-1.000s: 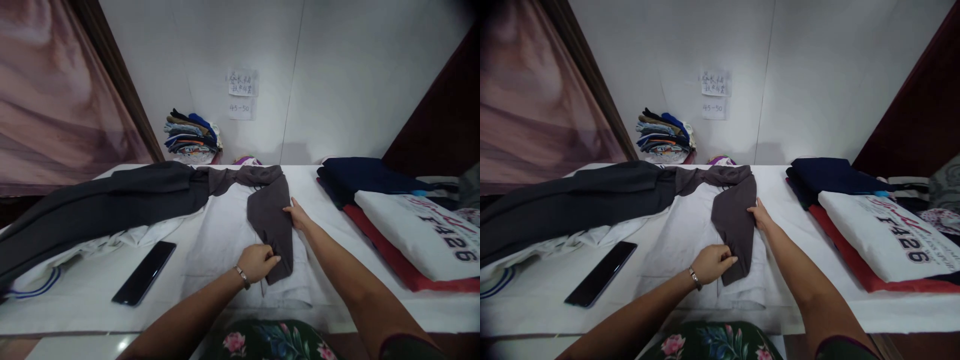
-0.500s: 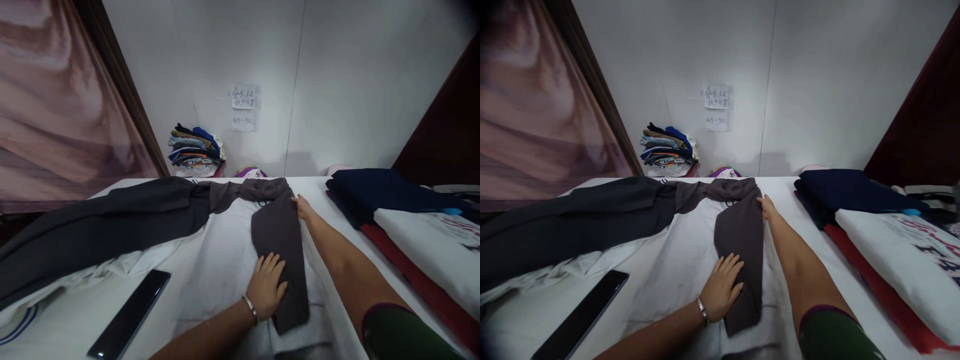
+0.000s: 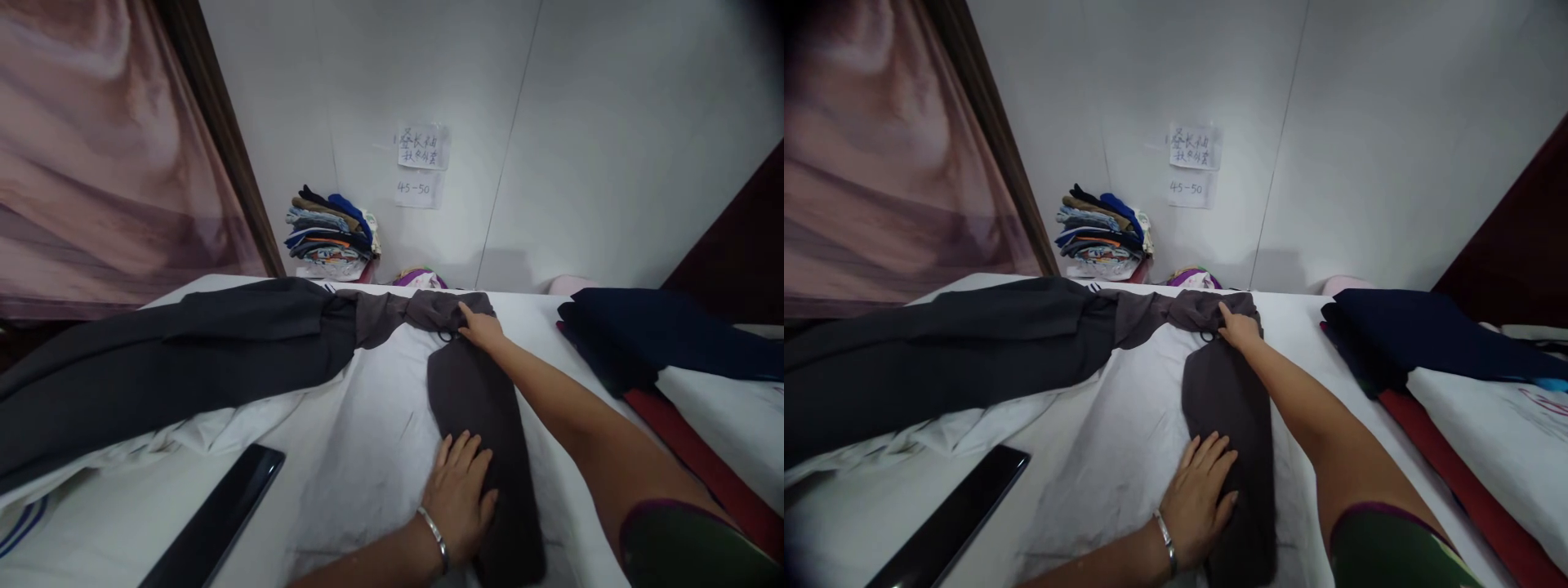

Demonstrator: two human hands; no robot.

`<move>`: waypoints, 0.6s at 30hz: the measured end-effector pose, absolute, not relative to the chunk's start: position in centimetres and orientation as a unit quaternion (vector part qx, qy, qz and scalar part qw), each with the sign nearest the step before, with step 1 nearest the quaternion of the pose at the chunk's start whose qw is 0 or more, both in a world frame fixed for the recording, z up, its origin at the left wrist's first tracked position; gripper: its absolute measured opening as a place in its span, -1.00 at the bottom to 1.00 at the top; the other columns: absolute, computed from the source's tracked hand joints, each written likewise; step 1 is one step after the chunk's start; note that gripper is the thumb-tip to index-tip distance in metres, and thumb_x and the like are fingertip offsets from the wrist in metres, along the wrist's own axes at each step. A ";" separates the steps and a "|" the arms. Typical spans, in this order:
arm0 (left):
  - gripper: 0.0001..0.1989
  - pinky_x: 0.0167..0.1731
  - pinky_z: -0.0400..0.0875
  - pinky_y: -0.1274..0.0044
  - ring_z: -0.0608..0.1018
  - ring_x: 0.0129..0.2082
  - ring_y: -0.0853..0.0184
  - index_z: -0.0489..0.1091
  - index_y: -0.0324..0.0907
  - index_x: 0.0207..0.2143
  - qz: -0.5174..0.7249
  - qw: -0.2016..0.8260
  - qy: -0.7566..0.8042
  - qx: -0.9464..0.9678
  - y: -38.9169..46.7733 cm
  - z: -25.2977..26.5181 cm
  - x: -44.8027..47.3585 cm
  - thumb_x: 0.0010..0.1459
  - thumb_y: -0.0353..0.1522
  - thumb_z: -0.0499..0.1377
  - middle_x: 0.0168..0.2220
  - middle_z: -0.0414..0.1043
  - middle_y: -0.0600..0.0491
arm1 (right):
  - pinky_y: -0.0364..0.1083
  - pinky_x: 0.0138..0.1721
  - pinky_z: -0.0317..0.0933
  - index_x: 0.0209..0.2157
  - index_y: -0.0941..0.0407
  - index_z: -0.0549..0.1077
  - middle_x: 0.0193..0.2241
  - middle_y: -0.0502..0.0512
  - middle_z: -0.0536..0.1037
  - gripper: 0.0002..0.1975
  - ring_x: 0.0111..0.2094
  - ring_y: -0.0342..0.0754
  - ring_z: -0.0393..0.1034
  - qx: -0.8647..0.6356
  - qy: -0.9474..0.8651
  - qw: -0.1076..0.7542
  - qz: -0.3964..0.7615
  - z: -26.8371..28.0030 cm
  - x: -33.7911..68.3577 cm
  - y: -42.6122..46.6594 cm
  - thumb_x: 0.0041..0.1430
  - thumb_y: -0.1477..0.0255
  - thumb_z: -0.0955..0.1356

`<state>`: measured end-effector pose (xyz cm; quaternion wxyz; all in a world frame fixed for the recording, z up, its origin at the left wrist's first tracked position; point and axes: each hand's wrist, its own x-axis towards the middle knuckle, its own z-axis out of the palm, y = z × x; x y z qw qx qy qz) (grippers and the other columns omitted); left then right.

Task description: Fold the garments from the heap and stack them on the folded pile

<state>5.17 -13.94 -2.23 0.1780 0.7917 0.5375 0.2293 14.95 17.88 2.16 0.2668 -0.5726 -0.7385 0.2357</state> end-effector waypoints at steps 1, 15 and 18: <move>-0.50 0.29 -0.04 0.17 0.10 0.30 0.20 0.17 -0.09 0.21 0.234 0.174 0.536 0.792 -13.9 -2.4 5.2 0.23 -0.23 0.05 0.27 0.14 0.00 | 0.10 0.05 0.13 0.08 0.04 0.37 -0.12 0.22 0.52 -0.38 0.04 0.20 0.31 -0.567 -0.740 0.266 0.244 2.0 14.1 18.0 -0.08 0.47 0.47; -0.49 0.28 -0.01 0.11 0.16 0.28 0.09 0.23 -0.10 0.18 0.267 0.195 0.537 0.776 -13.6 -2.9 5.4 0.19 -0.20 0.07 0.24 0.21 -0.05 | -0.02 0.05 0.23 0.22 0.03 0.19 0.18 0.12 0.31 -0.37 0.13 -0.01 0.25 -0.454 -0.643 0.487 0.380 7.4 12.3 23.9 0.11 0.35 0.36; -0.51 0.27 -0.02 0.11 0.15 0.28 0.12 0.23 -0.12 0.17 0.251 0.201 0.539 0.779 -13.7 -2.3 5.3 0.20 -0.22 0.06 0.25 0.19 -0.05 | -0.01 0.15 0.11 -0.07 0.12 0.49 0.04 0.13 0.46 -0.60 0.14 0.07 0.22 -0.510 -0.654 0.449 0.334 4.4 15.2 21.5 -0.03 0.50 0.41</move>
